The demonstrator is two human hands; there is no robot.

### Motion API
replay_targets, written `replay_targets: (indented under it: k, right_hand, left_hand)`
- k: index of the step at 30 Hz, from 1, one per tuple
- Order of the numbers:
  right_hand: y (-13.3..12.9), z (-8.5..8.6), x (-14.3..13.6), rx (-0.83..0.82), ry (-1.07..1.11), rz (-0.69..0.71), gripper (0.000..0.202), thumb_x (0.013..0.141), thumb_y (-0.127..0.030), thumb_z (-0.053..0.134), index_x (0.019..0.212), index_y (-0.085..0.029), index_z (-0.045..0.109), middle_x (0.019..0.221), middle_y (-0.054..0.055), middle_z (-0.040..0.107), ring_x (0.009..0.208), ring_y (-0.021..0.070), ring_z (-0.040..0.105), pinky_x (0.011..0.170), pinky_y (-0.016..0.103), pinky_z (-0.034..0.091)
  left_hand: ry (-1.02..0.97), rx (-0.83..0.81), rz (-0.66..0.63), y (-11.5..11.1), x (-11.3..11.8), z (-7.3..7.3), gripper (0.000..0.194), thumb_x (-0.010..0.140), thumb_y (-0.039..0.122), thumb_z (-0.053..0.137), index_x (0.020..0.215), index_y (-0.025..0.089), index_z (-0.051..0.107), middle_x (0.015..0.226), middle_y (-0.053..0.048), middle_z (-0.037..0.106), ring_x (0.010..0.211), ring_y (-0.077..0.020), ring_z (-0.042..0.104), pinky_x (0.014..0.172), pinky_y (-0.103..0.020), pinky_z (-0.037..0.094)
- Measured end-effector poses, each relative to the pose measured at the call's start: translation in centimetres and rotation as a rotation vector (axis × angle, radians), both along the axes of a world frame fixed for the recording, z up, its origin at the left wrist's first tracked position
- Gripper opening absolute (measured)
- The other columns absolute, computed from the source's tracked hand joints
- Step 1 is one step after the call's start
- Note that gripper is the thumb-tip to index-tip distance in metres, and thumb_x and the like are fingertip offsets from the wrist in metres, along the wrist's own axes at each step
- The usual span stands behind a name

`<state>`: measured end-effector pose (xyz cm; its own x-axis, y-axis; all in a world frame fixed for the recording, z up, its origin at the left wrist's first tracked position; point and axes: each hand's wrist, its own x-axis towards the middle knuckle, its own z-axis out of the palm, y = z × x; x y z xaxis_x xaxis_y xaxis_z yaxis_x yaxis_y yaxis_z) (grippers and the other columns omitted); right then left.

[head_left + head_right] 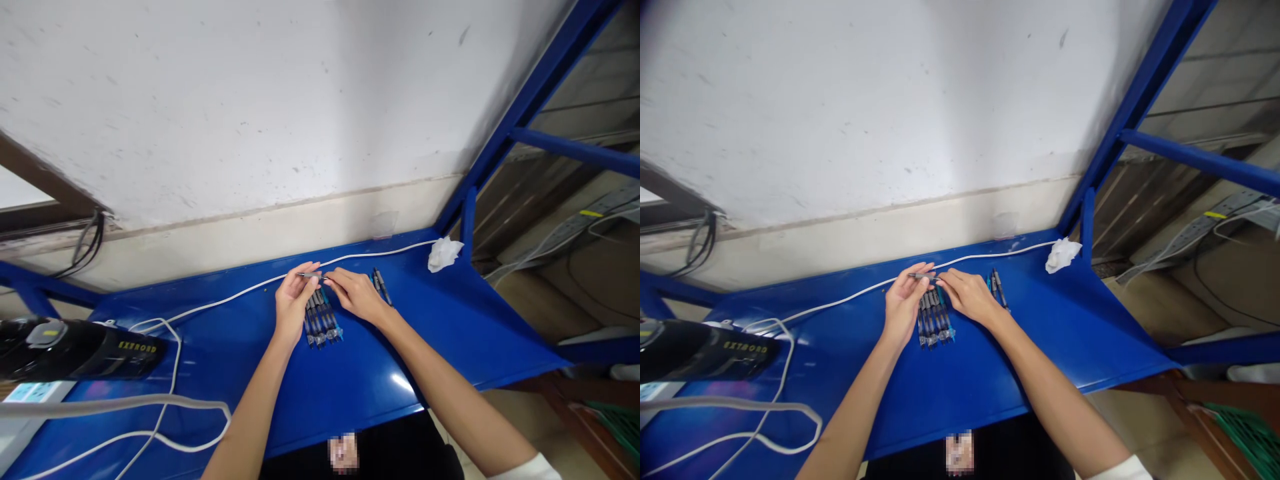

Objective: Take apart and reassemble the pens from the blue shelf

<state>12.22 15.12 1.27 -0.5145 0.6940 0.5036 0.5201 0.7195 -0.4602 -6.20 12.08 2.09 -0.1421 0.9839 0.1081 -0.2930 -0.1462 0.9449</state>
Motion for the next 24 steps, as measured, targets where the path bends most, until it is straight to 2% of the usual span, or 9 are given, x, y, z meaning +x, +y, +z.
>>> replay_targets:
  k: [1, 3, 6, 8, 10, 13, 17, 24]
  right_hand:
    - [0.0, 0.0, 0.1, -0.007, -0.012, 0.0, 0.031, 0.116, -0.031, 0.041, 0.124, -0.02, 0.069, 0.101, 0.009, 0.072, 0.089, 0.0217, 0.069, 0.079, 0.031, 0.049]
    - [-0.1, 0.0, 0.2, -0.011, -0.035, 0.005, 0.032, 0.116, -0.031, 0.041, 0.128, -0.02, 0.068, 0.102, 0.009, 0.072, 0.091, 0.0222, 0.07, 0.08, 0.031, 0.05]
    - [-0.1, -0.1, 0.2, 0.008, -0.053, 0.001, 0.033, 0.116, -0.031, 0.041, 0.135, -0.02, 0.066, 0.105, 0.01, 0.072, 0.091, 0.0219, 0.07, 0.079, 0.03, 0.05]
    - [-0.1, -0.2, 0.2, 0.029, -0.061, -0.022, 0.032, 0.116, -0.032, 0.043, 0.136, -0.02, 0.065, 0.108, 0.01, 0.072, 0.089, 0.0214, 0.069, 0.077, 0.029, 0.05]
    - [0.0, -0.2, 0.3, 0.049, -0.076, -0.057, 0.032, 0.116, -0.034, 0.045, 0.137, -0.022, 0.065, 0.109, 0.009, 0.071, 0.086, 0.0201, 0.069, 0.073, 0.028, 0.049]
    - [0.1, -0.1, 0.5, 0.071, -0.114, -0.106, 0.035, 0.115, -0.039, 0.047, 0.145, -0.027, 0.061, 0.11, 0.008, 0.069, 0.081, 0.0184, 0.068, 0.066, 0.026, 0.046]
    - [0.3, -0.1, 0.6, 0.072, -0.161, -0.148, 0.031, 0.115, -0.042, 0.046, 0.134, -0.028, 0.067, 0.105, 0.006, 0.068, 0.076, 0.0166, 0.066, 0.06, 0.025, 0.038]
    - [0.5, 0.0, 0.6, 0.066, -0.166, -0.18, 0.027, 0.116, -0.037, 0.045, 0.127, -0.025, 0.067, 0.106, 0.007, 0.066, 0.073, 0.0162, 0.063, 0.058, 0.027, 0.035]
  left_hand:
    - [-0.002, 0.005, -0.03, 0.0, 0.0, 0.1, 0.039, 0.086, 0.039, 0.086, 0.119, 0.021, 0.076, 0.129, -0.014, 0.078, 0.114, -0.0248, 0.074, 0.092, -0.034, 0.058]
    - [0.016, 0.008, -0.041, 0.0, 0.0, 0.1, 0.033, 0.088, 0.039, 0.085, 0.114, 0.019, 0.078, 0.121, -0.014, 0.081, 0.108, -0.0243, 0.076, 0.091, -0.033, 0.058]
    - [0.013, -0.002, 0.05, 0.3, -0.5, -0.3, 0.027, 0.088, 0.039, 0.085, 0.101, 0.016, 0.078, 0.105, -0.011, 0.083, 0.09, -0.0193, 0.077, 0.082, -0.029, 0.059]
    - [-0.026, -0.012, 0.112, 0.6, -1.0, -0.5, 0.028, 0.087, 0.04, 0.086, 0.097, 0.016, 0.076, 0.1, -0.01, 0.082, 0.085, -0.0174, 0.076, 0.079, -0.028, 0.059]
    - [-0.064, -0.012, 0.125, 0.8, -1.4, -0.5, 0.029, 0.087, 0.041, 0.086, 0.096, 0.017, 0.074, 0.101, -0.01, 0.083, 0.088, -0.0182, 0.077, 0.08, -0.028, 0.059]
    - [-0.093, -0.021, 0.074, 0.9, -1.7, -0.2, 0.03, 0.089, 0.042, 0.084, 0.101, 0.018, 0.071, 0.105, -0.011, 0.083, 0.093, -0.0221, 0.08, 0.081, -0.031, 0.061]
    - [-0.084, -0.033, 0.04, 0.8, -1.5, 0.1, 0.03, 0.09, 0.042, 0.083, 0.103, 0.019, 0.068, 0.106, -0.012, 0.084, 0.094, -0.0248, 0.082, 0.081, -0.032, 0.062]
    - [-0.136, -0.028, 0.141, 1.0, -1.7, -0.2, 0.035, 0.094, 0.049, 0.077, 0.107, 0.02, 0.062, 0.108, -0.014, 0.084, 0.096, -0.0232, 0.082, 0.083, -0.033, 0.061]
